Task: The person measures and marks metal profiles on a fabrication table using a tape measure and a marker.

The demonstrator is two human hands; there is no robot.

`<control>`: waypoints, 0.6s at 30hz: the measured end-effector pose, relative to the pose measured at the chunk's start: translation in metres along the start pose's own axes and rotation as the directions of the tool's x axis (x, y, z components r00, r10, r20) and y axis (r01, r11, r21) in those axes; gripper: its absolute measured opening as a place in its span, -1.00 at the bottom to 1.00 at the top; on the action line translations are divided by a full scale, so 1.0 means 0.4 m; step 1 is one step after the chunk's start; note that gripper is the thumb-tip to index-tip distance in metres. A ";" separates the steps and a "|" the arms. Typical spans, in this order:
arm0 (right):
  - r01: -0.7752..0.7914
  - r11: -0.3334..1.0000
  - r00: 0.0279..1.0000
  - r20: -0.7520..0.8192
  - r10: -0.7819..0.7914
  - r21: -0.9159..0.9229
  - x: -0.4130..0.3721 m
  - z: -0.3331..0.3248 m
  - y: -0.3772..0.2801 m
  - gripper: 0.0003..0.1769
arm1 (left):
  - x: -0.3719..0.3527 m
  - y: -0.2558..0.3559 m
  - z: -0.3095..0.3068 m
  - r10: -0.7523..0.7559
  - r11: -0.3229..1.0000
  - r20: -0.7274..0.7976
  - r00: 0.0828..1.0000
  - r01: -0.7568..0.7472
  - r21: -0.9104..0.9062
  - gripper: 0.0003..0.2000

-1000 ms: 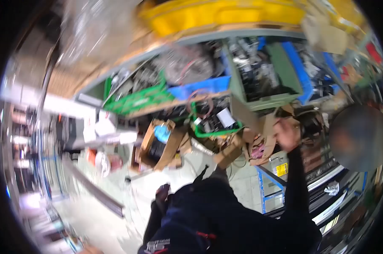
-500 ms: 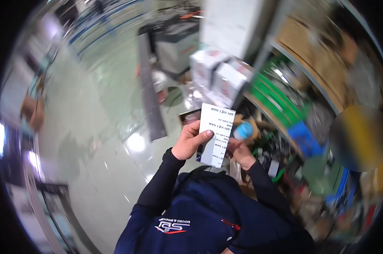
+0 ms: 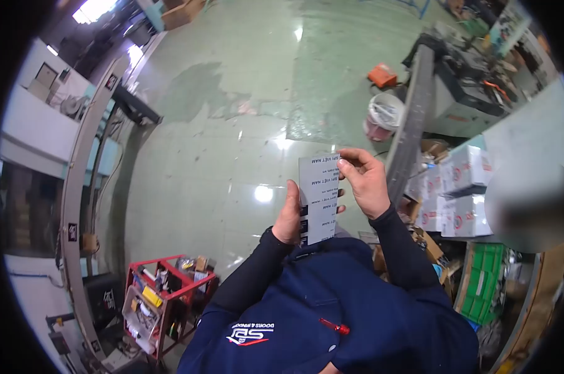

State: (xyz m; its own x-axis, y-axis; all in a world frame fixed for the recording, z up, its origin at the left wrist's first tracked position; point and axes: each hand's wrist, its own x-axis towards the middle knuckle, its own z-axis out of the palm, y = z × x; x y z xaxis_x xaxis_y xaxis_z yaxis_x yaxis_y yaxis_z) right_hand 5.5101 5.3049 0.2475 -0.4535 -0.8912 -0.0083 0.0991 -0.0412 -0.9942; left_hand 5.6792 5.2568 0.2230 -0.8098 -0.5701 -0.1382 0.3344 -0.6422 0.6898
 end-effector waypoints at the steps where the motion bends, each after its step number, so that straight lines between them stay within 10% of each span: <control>1: -0.042 0.999 0.999 0.031 0.042 0.015 0.041 0.023 0.020 -0.71 | 0.019 0.010 -0.003 -0.016 0.992 -0.036 0.999 0.011 -0.126 0.01; 5: -0.184 0.981 0.980 0.083 0.178 0.059 0.218 0.090 0.098 -0.68 | 0.124 0.065 -0.194 -0.064 0.992 0.039 0.997 0.059 0.109 0.11; 18: 0.458 0.850 0.882 0.009 -0.472 -0.260 1.080 0.445 0.134 -0.79 | 0.702 0.624 -0.577 0.342 0.787 0.011 0.940 -0.293 0.542 0.00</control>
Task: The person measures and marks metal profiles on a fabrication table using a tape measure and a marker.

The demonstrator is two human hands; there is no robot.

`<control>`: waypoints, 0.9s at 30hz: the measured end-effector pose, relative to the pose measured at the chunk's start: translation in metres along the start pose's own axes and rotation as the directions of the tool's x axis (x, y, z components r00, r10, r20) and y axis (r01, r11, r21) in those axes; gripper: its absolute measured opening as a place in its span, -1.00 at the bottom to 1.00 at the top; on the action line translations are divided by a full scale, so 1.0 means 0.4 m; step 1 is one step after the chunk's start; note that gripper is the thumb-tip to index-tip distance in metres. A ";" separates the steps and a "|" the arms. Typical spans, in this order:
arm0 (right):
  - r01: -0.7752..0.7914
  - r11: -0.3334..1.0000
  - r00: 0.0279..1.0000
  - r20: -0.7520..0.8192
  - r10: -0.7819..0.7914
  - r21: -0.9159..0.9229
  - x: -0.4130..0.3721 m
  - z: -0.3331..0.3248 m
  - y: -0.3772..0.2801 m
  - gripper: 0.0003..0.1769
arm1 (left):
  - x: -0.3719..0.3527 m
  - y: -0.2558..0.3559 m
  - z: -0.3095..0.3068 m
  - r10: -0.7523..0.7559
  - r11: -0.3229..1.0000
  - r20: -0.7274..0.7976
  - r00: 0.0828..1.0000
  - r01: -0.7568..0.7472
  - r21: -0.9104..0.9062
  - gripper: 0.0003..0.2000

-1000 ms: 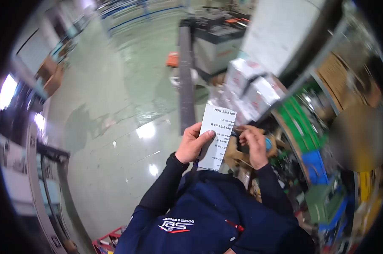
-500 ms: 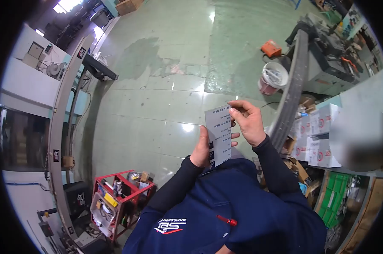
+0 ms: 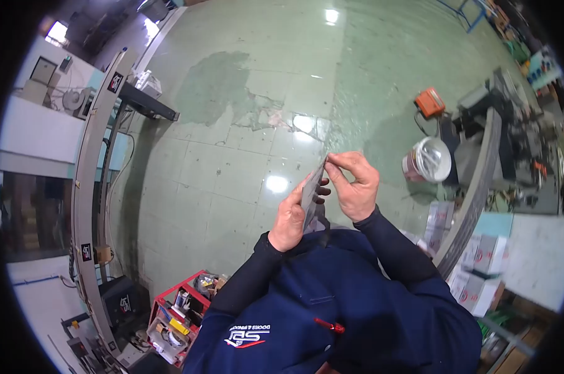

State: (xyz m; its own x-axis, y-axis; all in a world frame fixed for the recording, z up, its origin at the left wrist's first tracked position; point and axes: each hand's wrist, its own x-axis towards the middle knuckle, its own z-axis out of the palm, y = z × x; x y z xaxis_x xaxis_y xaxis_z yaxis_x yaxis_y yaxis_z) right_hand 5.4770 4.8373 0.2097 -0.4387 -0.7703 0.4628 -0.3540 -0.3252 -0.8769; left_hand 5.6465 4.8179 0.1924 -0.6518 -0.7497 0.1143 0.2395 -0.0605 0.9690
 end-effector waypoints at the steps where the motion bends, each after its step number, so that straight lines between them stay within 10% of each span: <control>1: 0.050 0.999 0.999 0.017 -0.050 -0.017 0.066 0.042 0.012 -0.79 | 0.041 0.013 -0.039 0.025 1.000 -0.038 0.999 -0.024 0.014 0.00; 14: 0.171 0.985 0.979 0.113 -0.170 -0.003 0.875 0.674 0.318 -0.81 | 0.777 0.084 -0.721 0.199 0.976 -0.207 0.958 -0.174 0.134 -0.14; 27: 0.168 0.973 0.946 -0.251 -0.204 -0.155 1.745 0.980 0.754 -0.83 | 1.767 0.066 -1.175 0.031 0.999 -0.012 0.999 -0.030 0.035 0.00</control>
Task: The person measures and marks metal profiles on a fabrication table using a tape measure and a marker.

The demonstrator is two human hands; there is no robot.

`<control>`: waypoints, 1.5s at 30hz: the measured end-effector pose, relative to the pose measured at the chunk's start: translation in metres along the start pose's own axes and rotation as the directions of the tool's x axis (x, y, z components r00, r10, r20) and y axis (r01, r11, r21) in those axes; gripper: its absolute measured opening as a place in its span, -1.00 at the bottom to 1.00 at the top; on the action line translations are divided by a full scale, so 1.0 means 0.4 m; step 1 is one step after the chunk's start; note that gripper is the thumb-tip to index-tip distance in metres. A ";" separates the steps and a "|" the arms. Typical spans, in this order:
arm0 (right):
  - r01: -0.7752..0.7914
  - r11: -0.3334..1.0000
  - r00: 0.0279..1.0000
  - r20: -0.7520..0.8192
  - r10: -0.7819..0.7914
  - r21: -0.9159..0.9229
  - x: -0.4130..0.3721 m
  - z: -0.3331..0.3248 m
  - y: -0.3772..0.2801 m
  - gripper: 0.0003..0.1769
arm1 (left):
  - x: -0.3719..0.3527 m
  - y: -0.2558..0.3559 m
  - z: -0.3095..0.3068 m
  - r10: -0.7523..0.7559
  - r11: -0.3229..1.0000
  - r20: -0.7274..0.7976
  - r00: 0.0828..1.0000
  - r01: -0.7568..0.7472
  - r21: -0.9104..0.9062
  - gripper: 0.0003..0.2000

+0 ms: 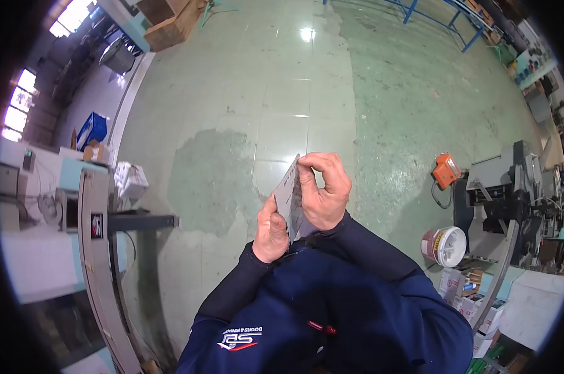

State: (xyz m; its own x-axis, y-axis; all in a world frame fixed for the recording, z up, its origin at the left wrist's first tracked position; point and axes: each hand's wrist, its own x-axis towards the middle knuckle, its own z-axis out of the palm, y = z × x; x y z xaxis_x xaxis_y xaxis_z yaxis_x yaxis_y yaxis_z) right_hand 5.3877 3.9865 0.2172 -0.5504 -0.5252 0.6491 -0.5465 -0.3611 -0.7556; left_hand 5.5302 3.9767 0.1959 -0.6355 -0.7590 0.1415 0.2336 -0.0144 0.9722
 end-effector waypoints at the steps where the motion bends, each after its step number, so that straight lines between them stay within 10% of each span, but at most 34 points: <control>1: -0.051 0.998 0.998 -0.019 0.052 0.026 0.062 0.032 0.057 -0.81 | 0.088 -0.017 -0.023 -0.009 1.000 0.018 1.000 0.009 -0.004 0.01; 6: -0.206 0.973 0.978 0.058 0.201 0.103 0.420 0.206 0.275 -0.72 | 0.542 -0.002 -0.113 -0.127 0.960 -0.113 0.985 0.093 -0.266 -0.07; 14: -0.327 0.945 0.641 0.728 0.241 -0.025 0.741 0.538 0.579 -0.74 | 1.134 -0.019 -0.554 -0.283 0.793 -0.573 0.769 -0.149 -0.591 -0.12; 20: -0.288 0.957 0.681 0.709 0.186 0.026 0.993 0.902 0.840 -0.65 | 1.610 -0.126 -0.833 -0.441 0.650 -0.627 0.643 -0.253 -0.717 -0.16; 30: -0.568 0.821 0.687 0.517 0.510 -0.055 1.521 1.260 1.233 -0.79 | 2.412 -0.226 -1.020 -0.724 0.408 -0.259 0.640 0.094 -0.908 -0.18; 45: -0.550 0.824 0.590 0.635 0.498 -0.136 2.453 1.720 1.944 -0.80 | 3.586 -0.394 -1.305 -0.556 0.526 -0.353 0.752 -0.011 -0.851 -0.07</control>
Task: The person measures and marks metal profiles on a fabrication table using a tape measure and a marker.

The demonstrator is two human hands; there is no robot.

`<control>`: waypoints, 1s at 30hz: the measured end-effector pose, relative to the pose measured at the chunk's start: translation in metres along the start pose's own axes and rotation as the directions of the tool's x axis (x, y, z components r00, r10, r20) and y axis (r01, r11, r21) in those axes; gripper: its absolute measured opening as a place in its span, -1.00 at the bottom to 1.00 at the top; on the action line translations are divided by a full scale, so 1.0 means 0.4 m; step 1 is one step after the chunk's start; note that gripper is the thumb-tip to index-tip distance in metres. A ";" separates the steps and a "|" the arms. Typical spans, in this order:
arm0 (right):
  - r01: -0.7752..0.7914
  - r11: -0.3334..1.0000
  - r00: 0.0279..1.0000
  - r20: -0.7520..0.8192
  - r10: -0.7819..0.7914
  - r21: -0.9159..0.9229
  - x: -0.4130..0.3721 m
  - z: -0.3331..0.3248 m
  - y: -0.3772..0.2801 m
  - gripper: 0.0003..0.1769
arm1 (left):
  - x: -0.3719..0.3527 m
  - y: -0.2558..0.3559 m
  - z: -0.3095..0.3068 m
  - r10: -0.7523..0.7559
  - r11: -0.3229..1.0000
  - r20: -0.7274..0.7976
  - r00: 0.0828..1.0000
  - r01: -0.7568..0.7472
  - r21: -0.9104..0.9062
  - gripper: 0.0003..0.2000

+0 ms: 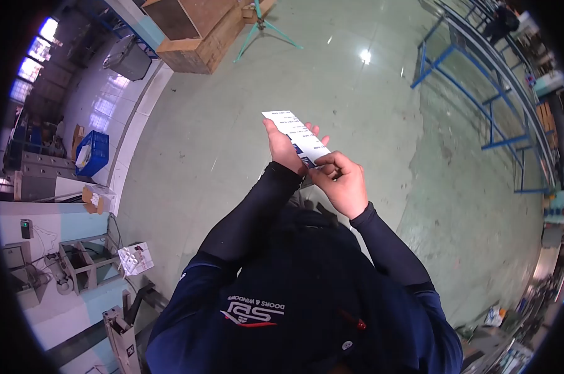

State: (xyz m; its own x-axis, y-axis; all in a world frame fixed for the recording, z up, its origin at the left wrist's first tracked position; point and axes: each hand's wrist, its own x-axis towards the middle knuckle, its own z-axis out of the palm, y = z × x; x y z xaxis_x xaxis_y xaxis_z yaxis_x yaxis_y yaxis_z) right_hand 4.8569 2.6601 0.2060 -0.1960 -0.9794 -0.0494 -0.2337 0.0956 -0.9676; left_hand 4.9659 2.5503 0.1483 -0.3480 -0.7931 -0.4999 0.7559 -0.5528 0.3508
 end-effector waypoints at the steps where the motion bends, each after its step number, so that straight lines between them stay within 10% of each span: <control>1: -0.010 1.000 1.000 0.022 0.010 0.004 0.078 -0.025 0.008 -0.80 | 0.066 0.010 0.039 0.003 1.000 -0.012 1.000 -0.003 -0.021 -0.08; 10: -0.042 0.987 0.998 0.061 0.033 0.156 0.748 -0.265 0.171 -0.82 | 0.709 0.024 0.376 -0.058 0.998 -0.078 0.995 0.057 -0.009 -0.18; 20: 0.061 0.867 0.912 -0.381 0.153 0.495 1.329 -0.652 0.201 -0.84 | 1.348 -0.131 0.943 -0.281 0.943 0.020 0.959 0.272 0.192 -0.25; 30: 0.119 0.866 0.939 -0.339 0.062 0.486 2.067 -1.069 0.323 -0.75 | 2.041 -0.195 1.414 -0.157 0.973 0.100 0.983 0.136 0.187 -0.22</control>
State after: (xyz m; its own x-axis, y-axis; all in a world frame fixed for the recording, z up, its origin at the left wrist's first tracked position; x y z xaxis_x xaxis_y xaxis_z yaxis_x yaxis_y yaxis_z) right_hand 4.2573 1.9391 0.1460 -0.5217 -0.8528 -0.0224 0.2377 -0.1201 -0.9639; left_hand 4.3092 1.8011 0.1606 -0.5158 -0.7182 -0.4670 0.5844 -0.6936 0.4212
